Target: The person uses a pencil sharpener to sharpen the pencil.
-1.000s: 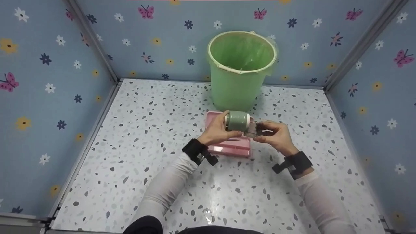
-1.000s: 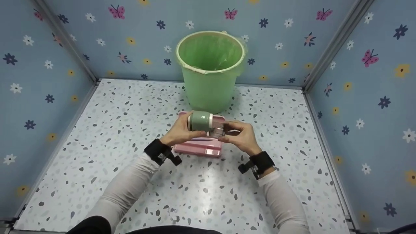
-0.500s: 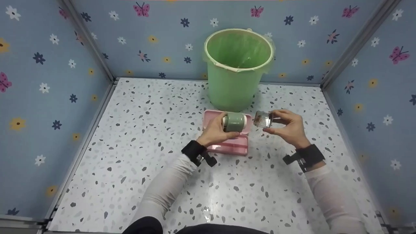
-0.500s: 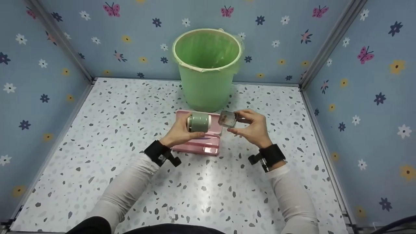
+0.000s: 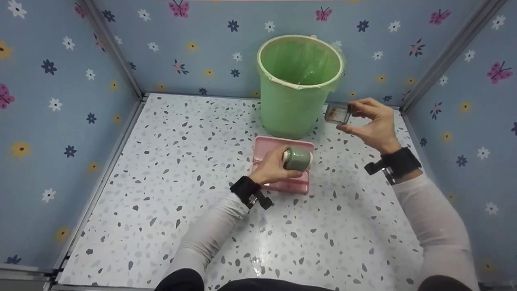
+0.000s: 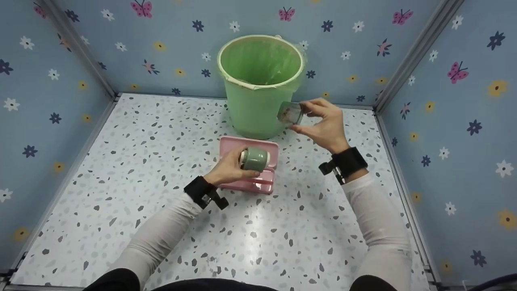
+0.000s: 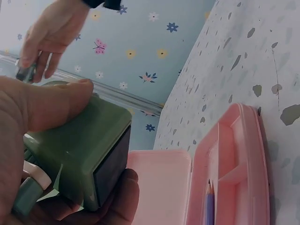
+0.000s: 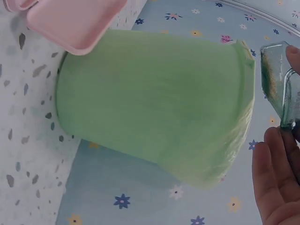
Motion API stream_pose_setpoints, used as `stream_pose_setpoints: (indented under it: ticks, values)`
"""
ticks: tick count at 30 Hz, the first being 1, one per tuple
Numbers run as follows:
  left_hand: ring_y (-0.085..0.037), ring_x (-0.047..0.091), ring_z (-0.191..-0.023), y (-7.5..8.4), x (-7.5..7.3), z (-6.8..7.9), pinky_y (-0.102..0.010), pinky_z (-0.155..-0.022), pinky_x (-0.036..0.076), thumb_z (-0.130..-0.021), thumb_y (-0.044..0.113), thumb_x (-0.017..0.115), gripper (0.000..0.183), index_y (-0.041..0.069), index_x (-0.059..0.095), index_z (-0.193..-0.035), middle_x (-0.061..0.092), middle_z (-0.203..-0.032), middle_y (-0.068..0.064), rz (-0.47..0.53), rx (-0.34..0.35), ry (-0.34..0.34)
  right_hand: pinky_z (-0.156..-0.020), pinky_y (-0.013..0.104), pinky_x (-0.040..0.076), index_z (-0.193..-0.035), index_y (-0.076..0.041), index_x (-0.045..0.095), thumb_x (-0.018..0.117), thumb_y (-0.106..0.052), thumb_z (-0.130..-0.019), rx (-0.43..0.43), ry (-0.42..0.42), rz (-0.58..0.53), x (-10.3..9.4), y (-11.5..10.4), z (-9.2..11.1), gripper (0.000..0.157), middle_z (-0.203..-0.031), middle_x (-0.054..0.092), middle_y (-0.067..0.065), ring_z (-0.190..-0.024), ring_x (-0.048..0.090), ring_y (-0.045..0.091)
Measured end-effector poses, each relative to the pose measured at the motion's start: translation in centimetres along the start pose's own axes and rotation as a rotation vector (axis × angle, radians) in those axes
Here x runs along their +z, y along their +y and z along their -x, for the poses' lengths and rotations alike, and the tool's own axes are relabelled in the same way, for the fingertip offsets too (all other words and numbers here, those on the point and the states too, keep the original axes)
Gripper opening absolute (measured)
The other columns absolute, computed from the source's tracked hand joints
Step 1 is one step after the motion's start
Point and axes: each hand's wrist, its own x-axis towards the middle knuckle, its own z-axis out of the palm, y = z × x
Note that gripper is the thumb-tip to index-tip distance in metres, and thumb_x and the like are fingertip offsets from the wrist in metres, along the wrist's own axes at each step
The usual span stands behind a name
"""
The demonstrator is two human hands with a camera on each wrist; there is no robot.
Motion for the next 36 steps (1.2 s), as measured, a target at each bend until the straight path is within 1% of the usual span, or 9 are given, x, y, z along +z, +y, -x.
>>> stream_pose_setpoints:
  ticks: [5, 10, 12, 14, 17, 22, 26, 32, 36]
  values:
    - [-0.009, 0.053, -0.093, 0.0, -0.2, 0.0, -0.032, -0.078, 0.042, -0.057, 0.031, 0.085, 0.073, 0.025, 0.047, -0.119, 0.054, -0.105, 0.009, 0.001, -0.017, -0.025, -0.066, 0.03, 0.049, -0.097, -0.003, 0.068, 0.087, -0.011, -0.052, -0.02, 0.047, 0.128, -0.9, 1.2, -4.2, 0.049, -0.089, 0.064, 0.009, -0.074, 0.062, 0.026]
    - [-0.009, 0.053, -0.092, 0.2, -0.2, -0.2, -0.032, -0.077, 0.043, -0.057, 0.032, 0.085, 0.074, 0.024, 0.047, -0.12, 0.054, -0.105, 0.009, 0.007, -0.048, -0.023, -0.067, 0.027, 0.048, -0.099, -0.016, 0.068, 0.085, -0.034, -0.055, 0.174, 0.058, 0.25, -0.4, 3.8, -8.3, 0.051, -0.091, 0.063, 0.001, -0.077, 0.06, 0.016]
    - [-0.009, 0.053, -0.092, 0.3, 0.0, -0.2, -0.032, -0.077, 0.043, -0.055, 0.034, 0.085, 0.075, 0.024, 0.047, -0.119, 0.054, -0.105, 0.009, -0.003, -0.05, -0.029, -0.069, 0.027, 0.047, -0.101, -0.018, 0.067, 0.083, -0.042, -0.054, 0.27, 0.028, 0.296, 0.2, 4.6, -9.7, 0.055, -0.094, 0.061, 0.0, -0.079, 0.058, 0.016]
    - [-0.009, 0.053, -0.091, 0.4, 0.3, -0.3, -0.031, -0.076, 0.043, -0.054, 0.036, 0.085, 0.076, 0.023, 0.047, -0.119, 0.054, -0.105, 0.009, -0.001, -0.052, -0.042, -0.07, 0.027, 0.046, -0.105, -0.017, 0.066, 0.081, -0.045, -0.055, 0.296, -0.017, 0.363, 0.7, 5.5, -10.7, 0.059, -0.097, 0.059, 0.0, -0.08, 0.057, 0.016]
    - [-0.009, 0.053, -0.092, 0.6, 0.7, -0.3, -0.032, -0.077, 0.043, -0.055, 0.035, 0.085, 0.076, 0.023, 0.047, -0.119, 0.054, -0.106, 0.009, 0.015, -0.046, -0.058, -0.07, 0.031, 0.045, -0.111, -0.015, 0.064, 0.08, -0.045, -0.058, 0.233, -0.096, 0.503, 1.2, 6.5, -11.6, 0.063, -0.1, 0.057, 0.001, -0.081, 0.056, 0.017]
    - [-0.009, 0.053, -0.093, 0.7, 0.8, -0.1, -0.032, -0.078, 0.043, -0.055, 0.033, 0.085, 0.074, 0.024, 0.048, -0.118, 0.054, -0.106, 0.01, 0.028, -0.038, -0.039, -0.072, 0.042, 0.043, -0.12, -0.011, 0.058, 0.079, -0.032, -0.066, 0.044, -0.222, 0.705, 1.9, 7.3, -12.5, 0.062, -0.106, 0.054, 0.006, -0.083, 0.054, 0.026]
    - [-0.009, 0.052, -0.093, 0.8, 0.6, 0.0, -0.032, -0.078, 0.042, -0.055, 0.033, 0.085, 0.072, 0.027, 0.048, -0.116, 0.053, -0.106, 0.01, 0.05, -0.029, -0.039, -0.07, 0.048, 0.045, -0.124, -0.01, 0.054, 0.077, -0.022, -0.07, -0.03, -0.296, 0.768, 2.8, 7.5, -13.0, 0.06, -0.11, 0.051, 0.01, -0.082, 0.055, 0.034]
    - [-0.009, 0.053, -0.09, 1.0, 0.3, 0.0, -0.032, -0.075, 0.043, -0.056, 0.034, 0.085, 0.07, 0.028, 0.048, -0.115, 0.054, -0.103, 0.009, 0.054, -0.012, -0.023, -0.06, 0.052, 0.046, -0.125, -0.007, 0.052, 0.072, -0.013, -0.072, -0.155, -0.345, 0.84, 3.6, 7.6, -13.3, 0.057, -0.112, 0.05, 0.014, -0.084, 0.055, 0.037]
    - [-0.009, 0.053, -0.09, 0.9, 0.1, -0.1, -0.032, -0.075, 0.043, -0.056, 0.037, 0.084, 0.071, 0.027, 0.047, -0.115, 0.054, -0.103, 0.01, 0.035, -0.011, -0.012, -0.05, 0.052, 0.045, -0.125, -0.006, 0.052, 0.061, -0.007, -0.077, -0.307, -0.389, 0.926, 3.8, 7.5, -13.8, 0.049, -0.113, 0.05, 0.016, -0.087, 0.056, 0.038]
